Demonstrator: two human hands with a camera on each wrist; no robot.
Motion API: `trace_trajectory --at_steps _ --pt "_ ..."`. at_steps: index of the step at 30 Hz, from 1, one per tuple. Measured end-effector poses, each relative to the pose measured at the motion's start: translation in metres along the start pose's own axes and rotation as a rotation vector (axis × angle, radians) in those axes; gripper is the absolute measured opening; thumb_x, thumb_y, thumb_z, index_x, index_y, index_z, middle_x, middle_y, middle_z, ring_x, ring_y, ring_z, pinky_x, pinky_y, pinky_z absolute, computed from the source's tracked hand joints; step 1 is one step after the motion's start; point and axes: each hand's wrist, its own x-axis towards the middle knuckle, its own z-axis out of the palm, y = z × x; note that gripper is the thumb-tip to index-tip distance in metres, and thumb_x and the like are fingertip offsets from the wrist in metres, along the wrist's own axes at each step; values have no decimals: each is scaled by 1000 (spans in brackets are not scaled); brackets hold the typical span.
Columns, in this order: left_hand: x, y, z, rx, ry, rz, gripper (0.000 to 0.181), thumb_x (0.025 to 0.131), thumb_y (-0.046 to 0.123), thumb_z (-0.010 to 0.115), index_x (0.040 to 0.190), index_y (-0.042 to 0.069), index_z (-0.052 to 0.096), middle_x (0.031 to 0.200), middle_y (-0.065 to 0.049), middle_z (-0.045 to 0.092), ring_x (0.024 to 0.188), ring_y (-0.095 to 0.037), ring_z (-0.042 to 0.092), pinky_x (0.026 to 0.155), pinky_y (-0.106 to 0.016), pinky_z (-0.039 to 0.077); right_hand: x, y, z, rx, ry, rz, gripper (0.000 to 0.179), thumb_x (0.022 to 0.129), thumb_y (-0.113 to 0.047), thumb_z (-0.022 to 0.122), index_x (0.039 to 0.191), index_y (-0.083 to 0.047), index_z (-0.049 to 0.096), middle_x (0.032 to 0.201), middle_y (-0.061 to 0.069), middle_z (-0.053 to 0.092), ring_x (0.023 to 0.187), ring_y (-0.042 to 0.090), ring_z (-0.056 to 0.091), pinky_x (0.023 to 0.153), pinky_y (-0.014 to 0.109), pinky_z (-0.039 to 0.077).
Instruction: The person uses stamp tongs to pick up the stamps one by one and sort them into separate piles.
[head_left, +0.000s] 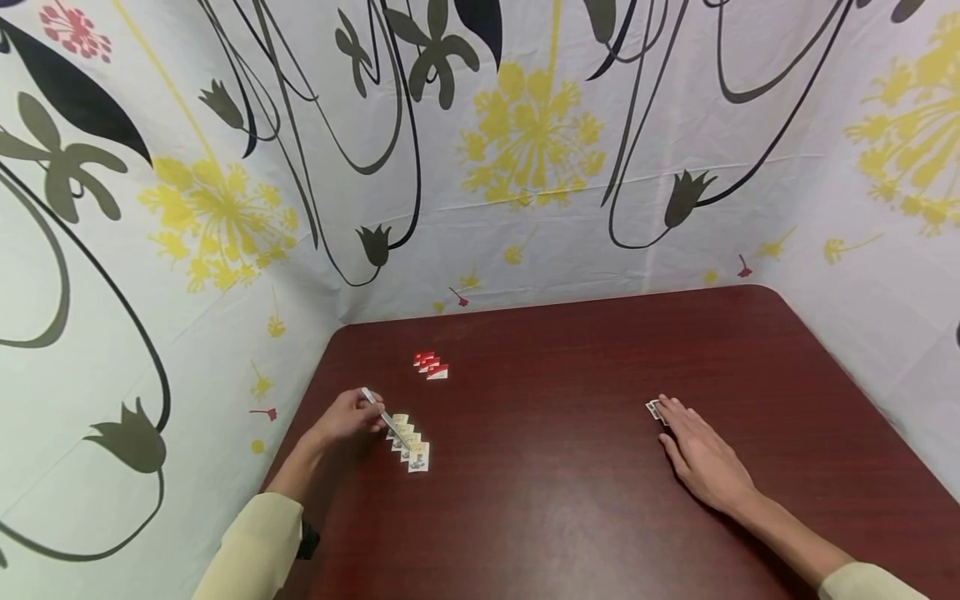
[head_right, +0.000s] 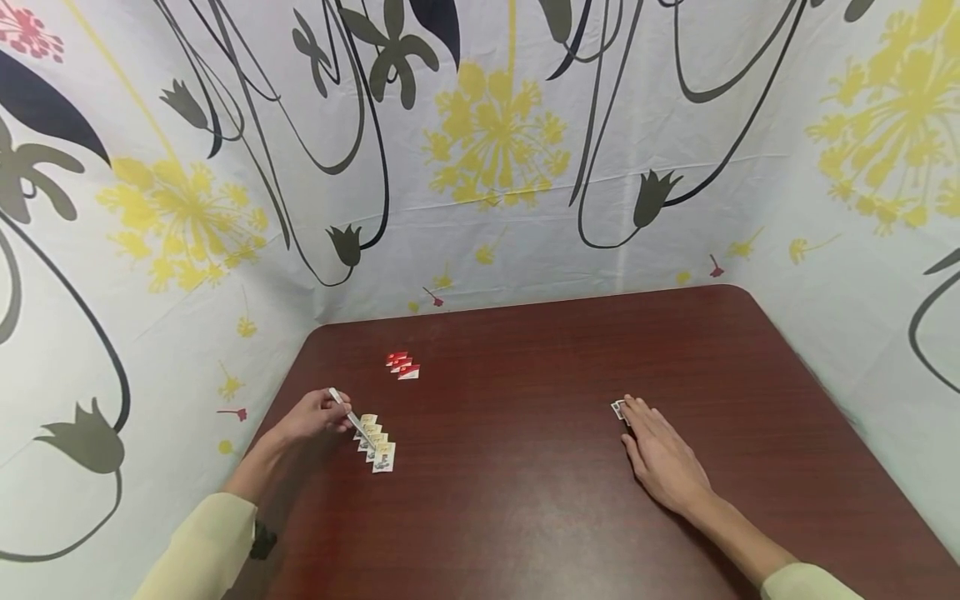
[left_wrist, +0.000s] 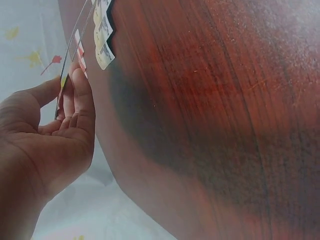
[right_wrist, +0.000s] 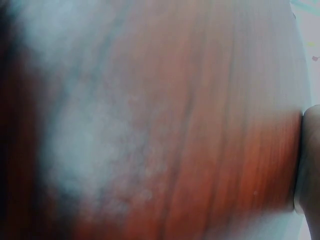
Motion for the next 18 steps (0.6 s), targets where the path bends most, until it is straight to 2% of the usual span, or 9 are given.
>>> trace_trajectory --at_steps 6,11,15,18 --pt "1 7 -4 21 32 8 18 106 -3 58 118 -17 55 92 -25 70 74 -19 71 68 -33 68 -1 0 0 3 6 2 55 97 -3 72 147 10 53 151 30 54 140 48 51 132 43 28" --pt "12 21 -2 -5 60 69 22 107 -1 59 120 -18 55 90 -23 71 72 -13 70 68 -31 68 0 -1 -1 4 8 0 54 98 -3 71 147 10 53 151 30 53 139 49 51 132 43 28" --pt "26 34 9 -105 71 91 26 106 -1 59 123 -20 53 87 -11 71 71 -12 70 71 -30 69 0 -1 1 13 6 2 55 99 -4 70 149 10 52 151 31 53 140 48 51 132 43 27" --pt "36 46 28 -203 80 91 28 106 -2 59 125 -21 51 88 -7 71 75 -15 73 77 -33 69 0 1 0 24 10 5 55 99 -5 70 149 10 51 151 31 53 141 47 50 132 43 28"
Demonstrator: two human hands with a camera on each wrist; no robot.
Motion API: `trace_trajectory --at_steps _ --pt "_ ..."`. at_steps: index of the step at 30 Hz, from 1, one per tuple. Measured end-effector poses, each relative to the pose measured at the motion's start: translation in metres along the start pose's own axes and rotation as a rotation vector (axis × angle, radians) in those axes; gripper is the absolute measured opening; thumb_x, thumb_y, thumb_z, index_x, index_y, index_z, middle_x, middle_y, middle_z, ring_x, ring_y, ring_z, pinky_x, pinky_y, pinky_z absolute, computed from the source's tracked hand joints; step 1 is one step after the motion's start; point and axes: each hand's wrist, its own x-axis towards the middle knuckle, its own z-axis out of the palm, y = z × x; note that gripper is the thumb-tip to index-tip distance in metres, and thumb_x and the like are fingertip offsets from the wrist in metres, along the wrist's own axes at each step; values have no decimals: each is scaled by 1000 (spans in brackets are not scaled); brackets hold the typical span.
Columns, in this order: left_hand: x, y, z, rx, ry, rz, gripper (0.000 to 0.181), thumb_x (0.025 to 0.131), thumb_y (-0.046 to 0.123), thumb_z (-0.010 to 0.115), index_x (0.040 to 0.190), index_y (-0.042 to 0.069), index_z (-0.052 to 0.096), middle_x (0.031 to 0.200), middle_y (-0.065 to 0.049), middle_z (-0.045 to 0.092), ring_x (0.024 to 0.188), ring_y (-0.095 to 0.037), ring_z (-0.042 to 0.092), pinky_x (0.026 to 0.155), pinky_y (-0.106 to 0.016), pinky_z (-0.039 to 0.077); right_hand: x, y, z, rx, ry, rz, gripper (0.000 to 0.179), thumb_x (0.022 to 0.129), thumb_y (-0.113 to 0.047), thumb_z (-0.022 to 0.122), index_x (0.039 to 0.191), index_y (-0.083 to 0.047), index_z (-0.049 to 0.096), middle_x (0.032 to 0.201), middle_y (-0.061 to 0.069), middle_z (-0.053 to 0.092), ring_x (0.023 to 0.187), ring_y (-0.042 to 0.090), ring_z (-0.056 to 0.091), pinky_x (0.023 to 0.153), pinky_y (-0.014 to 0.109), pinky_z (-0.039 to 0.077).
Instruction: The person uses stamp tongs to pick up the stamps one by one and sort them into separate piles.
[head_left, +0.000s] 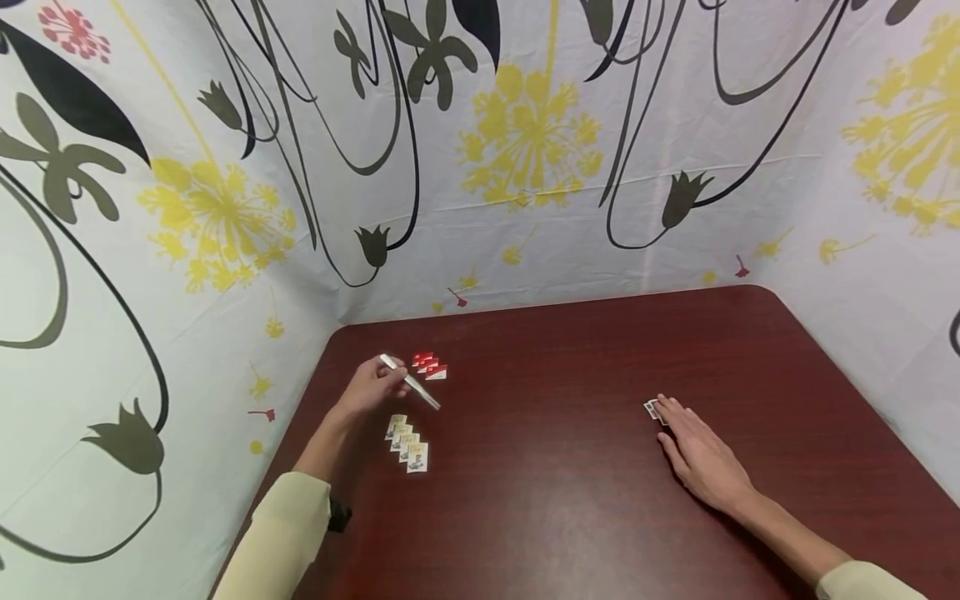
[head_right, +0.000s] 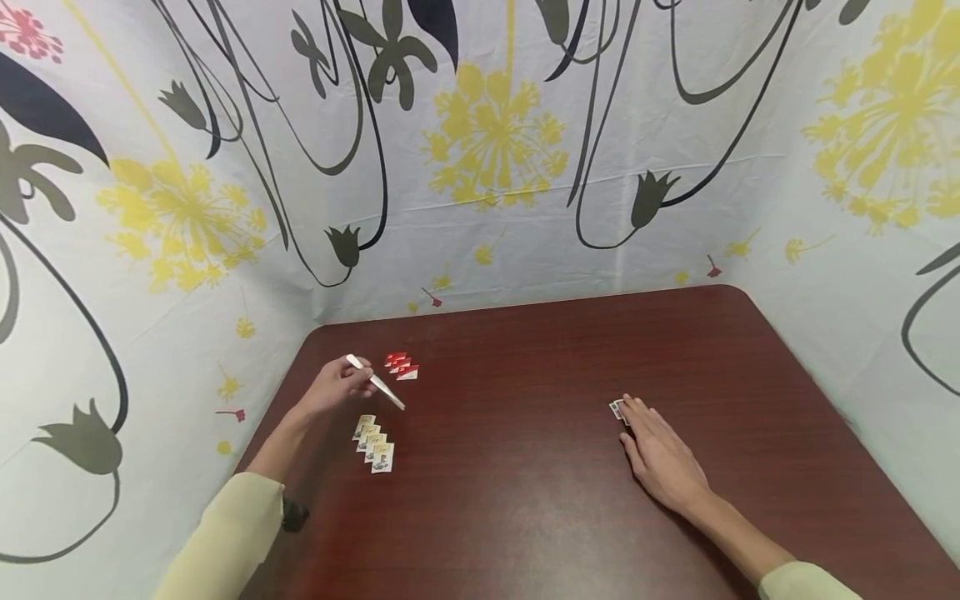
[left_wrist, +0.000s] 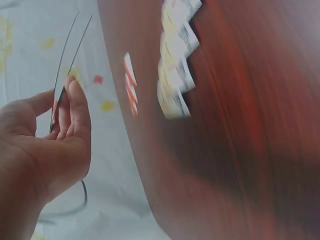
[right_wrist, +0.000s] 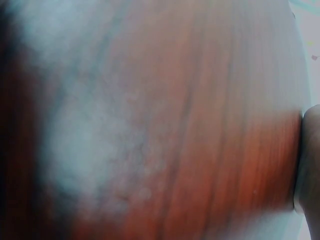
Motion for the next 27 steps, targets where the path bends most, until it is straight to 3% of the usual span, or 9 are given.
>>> trace_trajectory --at_steps 5,9,14,18,22,27 --pt "10 11 44 -76 18 -2 26 106 -1 60 125 -18 54 96 -13 72 84 -25 75 88 -45 68 1 -2 -1 26 6 8 53 102 -5 67 151 9 50 152 29 53 141 47 51 132 41 29" --pt "20 16 90 -112 1 -4 19 105 -2 61 120 -14 59 96 -15 72 85 -29 75 90 -51 67 1 -2 -2 49 25 3 49 103 -1 63 150 9 51 152 30 53 140 47 51 132 31 24" --pt "27 15 155 -178 -72 4 15 104 -3 63 116 -12 61 91 -13 72 76 -20 73 80 -39 70 0 -1 -2 93 35 4 46 104 6 57 149 9 51 151 30 53 141 47 50 131 21 19" --pt "25 10 210 -233 -120 -13 12 103 -2 64 113 -10 63 88 -10 71 72 -16 71 75 -34 70 -1 0 -3 142 32 6 50 100 15 51 150 9 50 152 31 51 146 43 46 129 15 17" --pt "17 11 259 -257 -142 -42 7 101 -4 66 108 -6 65 84 -9 71 69 -15 71 70 -30 69 -1 2 -5 178 53 0 58 95 22 48 151 8 50 152 31 51 151 32 42 127 11 17" --pt "8 19 303 -263 -147 -46 7 100 -4 68 106 -5 65 85 -17 75 72 -24 76 69 -29 69 1 2 -11 234 99 19 63 92 26 48 152 4 52 150 30 54 151 5 35 118 1 21"
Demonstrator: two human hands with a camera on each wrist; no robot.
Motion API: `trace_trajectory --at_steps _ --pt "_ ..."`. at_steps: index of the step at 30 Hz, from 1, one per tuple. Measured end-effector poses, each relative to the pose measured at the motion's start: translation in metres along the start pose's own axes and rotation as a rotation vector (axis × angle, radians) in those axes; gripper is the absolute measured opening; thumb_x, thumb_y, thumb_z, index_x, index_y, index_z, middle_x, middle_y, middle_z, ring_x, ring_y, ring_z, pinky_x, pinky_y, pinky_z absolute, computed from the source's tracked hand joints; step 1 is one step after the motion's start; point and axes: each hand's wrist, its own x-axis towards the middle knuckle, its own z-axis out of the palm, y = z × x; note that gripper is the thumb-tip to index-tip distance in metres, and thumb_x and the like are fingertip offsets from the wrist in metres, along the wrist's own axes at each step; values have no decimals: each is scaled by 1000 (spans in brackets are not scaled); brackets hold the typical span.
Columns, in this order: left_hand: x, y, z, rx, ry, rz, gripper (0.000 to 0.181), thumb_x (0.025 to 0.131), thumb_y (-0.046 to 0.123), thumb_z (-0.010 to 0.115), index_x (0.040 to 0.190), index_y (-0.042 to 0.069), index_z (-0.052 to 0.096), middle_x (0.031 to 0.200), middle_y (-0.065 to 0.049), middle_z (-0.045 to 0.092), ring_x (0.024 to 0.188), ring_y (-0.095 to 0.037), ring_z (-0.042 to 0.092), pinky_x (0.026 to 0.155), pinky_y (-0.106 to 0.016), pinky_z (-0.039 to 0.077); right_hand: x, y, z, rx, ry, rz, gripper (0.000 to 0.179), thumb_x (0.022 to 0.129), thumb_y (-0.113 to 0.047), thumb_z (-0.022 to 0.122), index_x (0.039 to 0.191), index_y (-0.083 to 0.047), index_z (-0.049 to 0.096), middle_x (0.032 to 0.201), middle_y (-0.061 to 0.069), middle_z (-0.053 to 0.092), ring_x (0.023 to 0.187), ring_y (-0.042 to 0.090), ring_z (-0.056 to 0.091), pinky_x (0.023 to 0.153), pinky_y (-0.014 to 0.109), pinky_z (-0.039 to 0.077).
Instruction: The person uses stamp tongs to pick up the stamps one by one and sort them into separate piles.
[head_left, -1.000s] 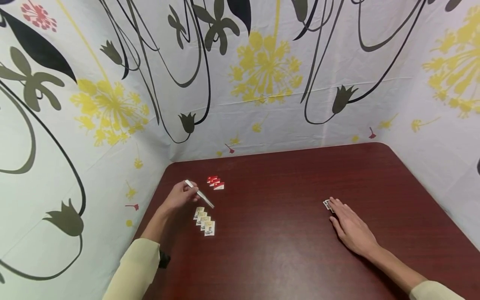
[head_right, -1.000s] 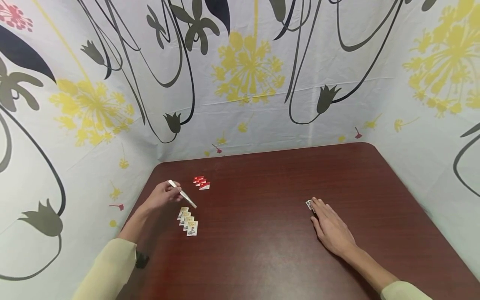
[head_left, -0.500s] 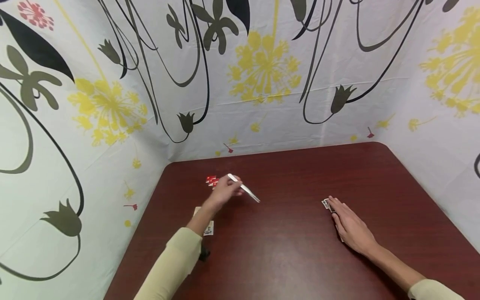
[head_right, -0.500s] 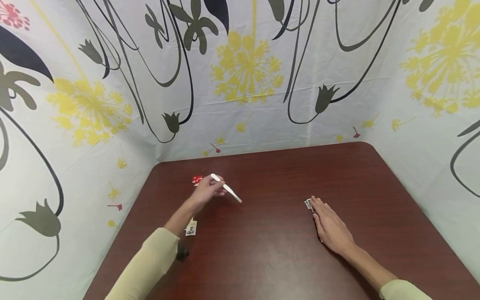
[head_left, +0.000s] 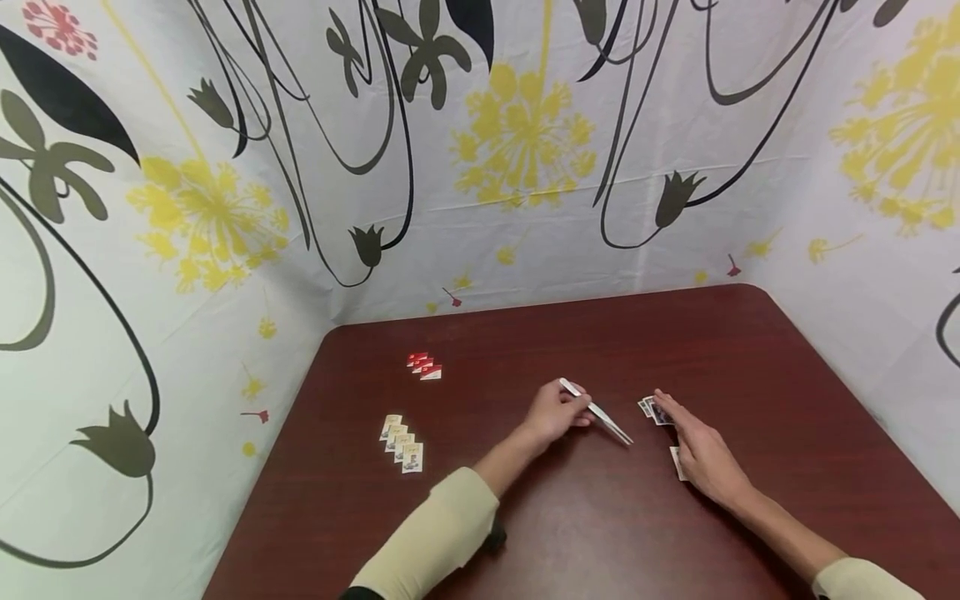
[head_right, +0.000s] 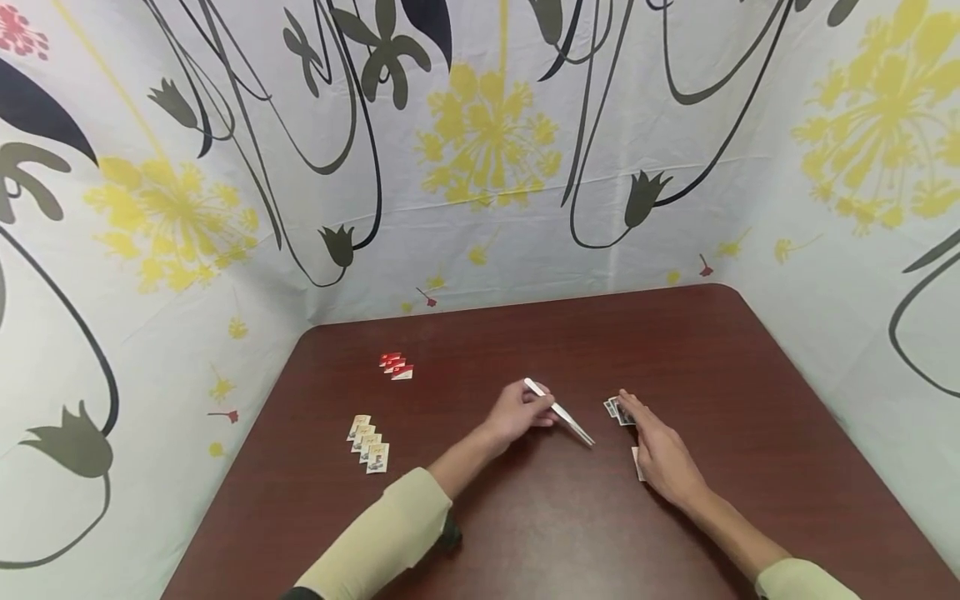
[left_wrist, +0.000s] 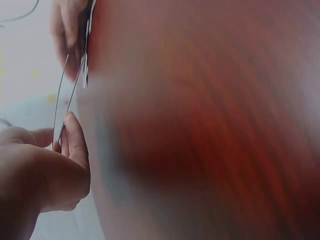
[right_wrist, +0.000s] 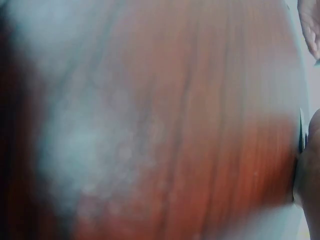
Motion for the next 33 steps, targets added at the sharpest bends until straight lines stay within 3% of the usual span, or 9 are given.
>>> trace_trajectory --at_steps 2,4,6,8,15,22,28,33 --pt "-2 -1 13 3 16 1 8 99 -3 69 106 -5 65 86 -20 75 75 -30 78 69 -30 69 1 -1 -1 8 20 23 67 92 26 47 153 0 52 150 28 56 146 -1 36 110 -3 26" --pt "-3 -3 24 7 39 0 8 99 -3 69 106 -5 65 87 -21 75 79 -35 79 69 -32 70 2 -1 -2 -3 36 42 71 91 26 47 155 -4 52 150 26 57 134 -2 48 96 -2 35" --pt "-3 -5 33 3 68 -8 8 99 -3 70 105 -3 66 86 -21 75 80 -38 79 69 -33 70 2 -1 -2 -17 49 58 75 89 27 46 156 -8 53 150 23 58 114 4 56 80 3 37" --pt "-4 -8 40 -13 93 -13 8 99 -3 70 105 -3 66 85 -22 75 81 -40 79 69 -34 70 2 -1 -2 -31 60 65 79 86 28 45 155 -9 55 149 21 59 101 13 55 72 9 33" --pt "-6 -12 55 -43 124 0 10 97 -4 72 101 2 64 81 -19 73 79 -40 78 68 -36 70 3 0 -2 -48 78 54 87 74 31 44 150 -8 59 147 21 61 113 9 56 72 11 33" --pt "-9 -17 63 -74 101 -3 10 97 -5 71 101 0 64 79 -21 72 80 -45 77 68 -38 70 2 0 -2 -59 40 72 89 67 33 46 147 -5 61 149 22 59 97 25 57 63 11 31" --pt "-9 -19 69 -96 73 -1 11 96 -6 72 100 0 63 80 -23 73 81 -46 77 67 -35 70 1 1 -1 -99 0 62 93 60 32 50 146 -2 60 151 23 57 101 26 58 69 11 30" --pt "-8 -19 72 -91 74 -3 11 96 -9 71 100 -2 64 81 -25 74 81 -48 77 66 -34 70 0 2 -1 -86 1 47 93 58 32 50 145 0 59 150 25 56 98 27 56 64 12 30"
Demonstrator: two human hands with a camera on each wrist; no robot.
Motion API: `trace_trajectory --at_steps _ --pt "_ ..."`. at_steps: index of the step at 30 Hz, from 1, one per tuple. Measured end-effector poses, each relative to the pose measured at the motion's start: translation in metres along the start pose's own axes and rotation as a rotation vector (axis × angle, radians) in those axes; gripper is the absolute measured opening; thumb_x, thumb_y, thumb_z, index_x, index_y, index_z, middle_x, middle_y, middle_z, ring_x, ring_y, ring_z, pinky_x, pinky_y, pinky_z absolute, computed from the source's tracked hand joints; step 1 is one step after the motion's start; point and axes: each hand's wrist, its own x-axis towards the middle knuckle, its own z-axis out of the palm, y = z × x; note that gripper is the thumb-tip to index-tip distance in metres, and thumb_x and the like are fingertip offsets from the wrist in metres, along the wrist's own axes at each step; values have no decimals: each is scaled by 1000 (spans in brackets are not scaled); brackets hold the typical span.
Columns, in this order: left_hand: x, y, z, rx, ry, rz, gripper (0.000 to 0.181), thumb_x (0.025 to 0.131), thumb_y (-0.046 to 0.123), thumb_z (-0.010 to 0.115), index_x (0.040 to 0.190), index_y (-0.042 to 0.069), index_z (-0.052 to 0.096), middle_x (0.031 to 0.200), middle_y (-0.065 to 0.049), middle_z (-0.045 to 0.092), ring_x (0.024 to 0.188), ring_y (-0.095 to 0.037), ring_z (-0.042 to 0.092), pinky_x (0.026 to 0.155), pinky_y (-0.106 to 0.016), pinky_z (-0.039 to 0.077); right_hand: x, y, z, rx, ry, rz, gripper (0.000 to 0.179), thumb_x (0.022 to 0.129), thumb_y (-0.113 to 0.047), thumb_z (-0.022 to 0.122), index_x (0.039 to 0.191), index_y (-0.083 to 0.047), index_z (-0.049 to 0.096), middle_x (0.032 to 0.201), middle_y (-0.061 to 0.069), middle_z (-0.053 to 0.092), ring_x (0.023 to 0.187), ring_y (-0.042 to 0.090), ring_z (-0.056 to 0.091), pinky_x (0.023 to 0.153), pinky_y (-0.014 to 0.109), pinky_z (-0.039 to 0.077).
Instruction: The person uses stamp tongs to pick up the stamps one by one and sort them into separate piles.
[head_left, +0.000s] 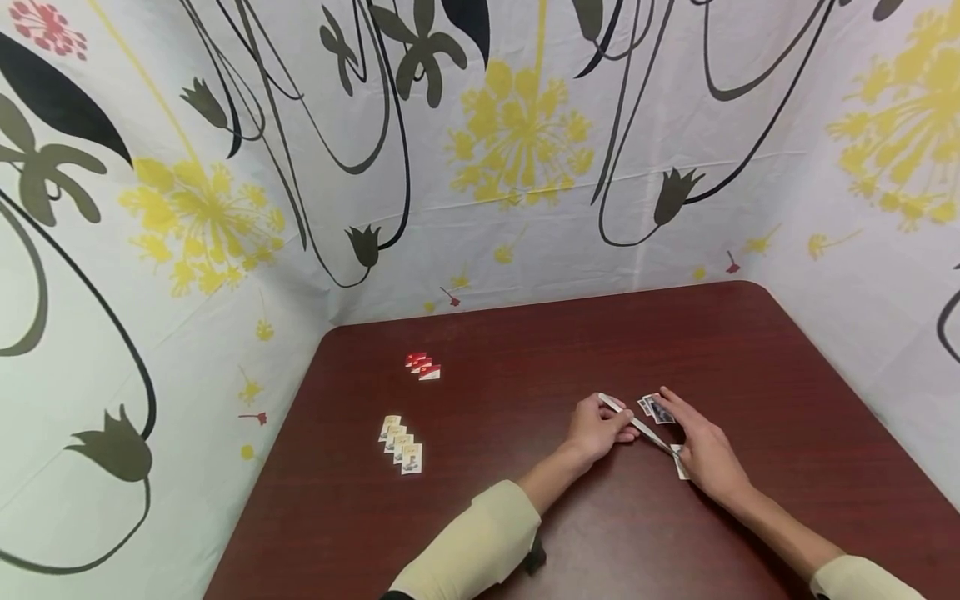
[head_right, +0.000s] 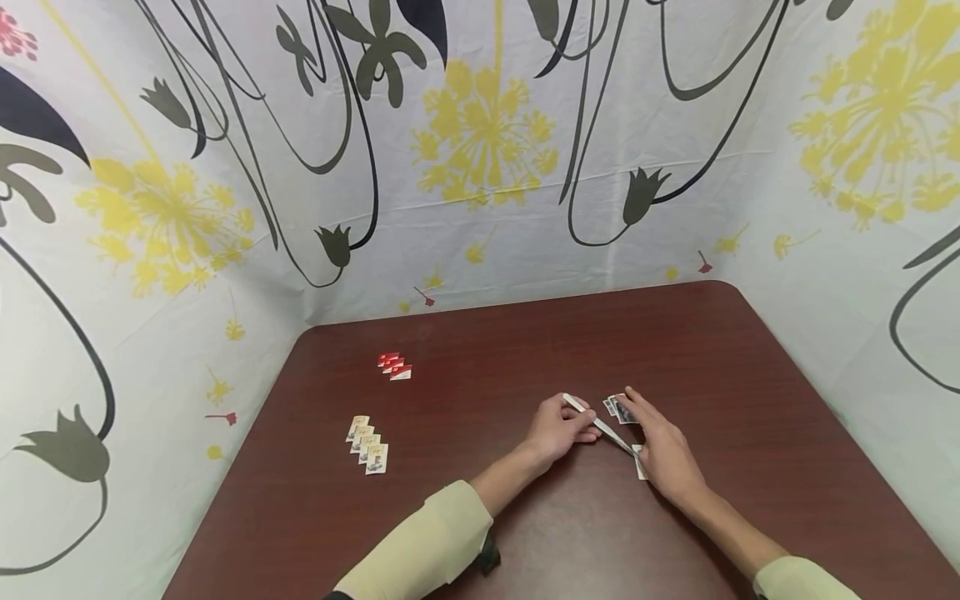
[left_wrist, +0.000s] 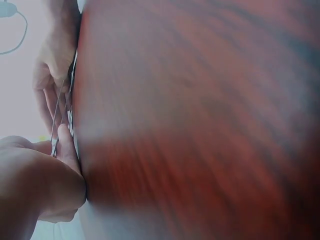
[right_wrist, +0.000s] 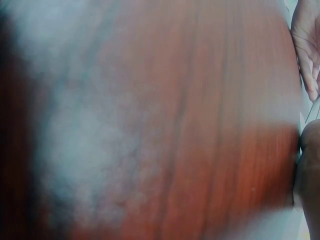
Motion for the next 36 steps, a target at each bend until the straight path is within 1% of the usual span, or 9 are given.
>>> trace_trajectory --at_steps 3,8,10,12,15,17,26,30,36 --pt "0 0 1 4 5 5 10 96 -11 70 100 -3 64 82 -26 74 82 -50 76 66 -35 70 0 0 -1 13 -8 6 94 58 32 51 145 0 59 151 26 55 96 27 55 58 14 30" --pt "0 0 1 27 0 11 10 95 -12 69 99 -4 65 82 -26 74 81 -50 76 65 -34 70 -1 0 -1 4 -13 11 93 60 31 50 146 -2 59 152 24 55 102 27 58 63 12 30" --pt "0 0 0 29 -9 12 10 95 -12 69 99 -3 65 81 -24 74 81 -49 76 65 -33 70 -1 0 0 5 -15 2 91 62 31 49 147 -2 59 153 22 55 118 29 61 74 8 34" --pt "1 -1 -1 21 -15 11 10 96 -12 69 99 -3 65 79 -21 74 80 -48 76 65 -33 70 -2 0 2 13 -27 -19 90 64 32 49 147 -1 58 154 22 54 137 32 56 93 2 34" --pt "2 -2 -5 1 -23 9 11 96 -12 68 99 -2 64 77 -16 73 80 -47 77 66 -33 70 -2 2 4 29 -63 -63 87 68 31 50 149 1 57 155 22 53 151 34 43 119 3 19" --pt "3 -3 -7 -18 -14 6 12 96 -12 68 99 -1 63 76 -14 72 78 -46 77 66 -34 70 -3 1 6 22 -90 -89 83 71 30 52 149 2 57 155 22 54 152 32 41 125 8 14" --pt "12 2 -24 21 46 51 11 97 -10 69 105 -5 63 80 -19 72 77 -42 78 65 -32 69 0 -4 6 -43 -119 -142 63 82 24 57 141 5 63 149 23 59 153 29 40 131 21 17" --pt "16 4 -29 59 107 61 10 97 -9 70 105 -6 65 79 -15 72 77 -40 78 64 -31 69 0 -4 7 -51 -118 -154 53 89 21 55 139 6 64 147 24 60 152 31 41 132 26 20" --pt "21 6 -32 92 177 56 13 97 -7 71 108 -7 66 78 -8 72 76 -37 79 65 -32 69 0 -5 6 -50 -118 -150 53 88 20 57 139 5 65 146 23 61 149 35 45 132 27 21"
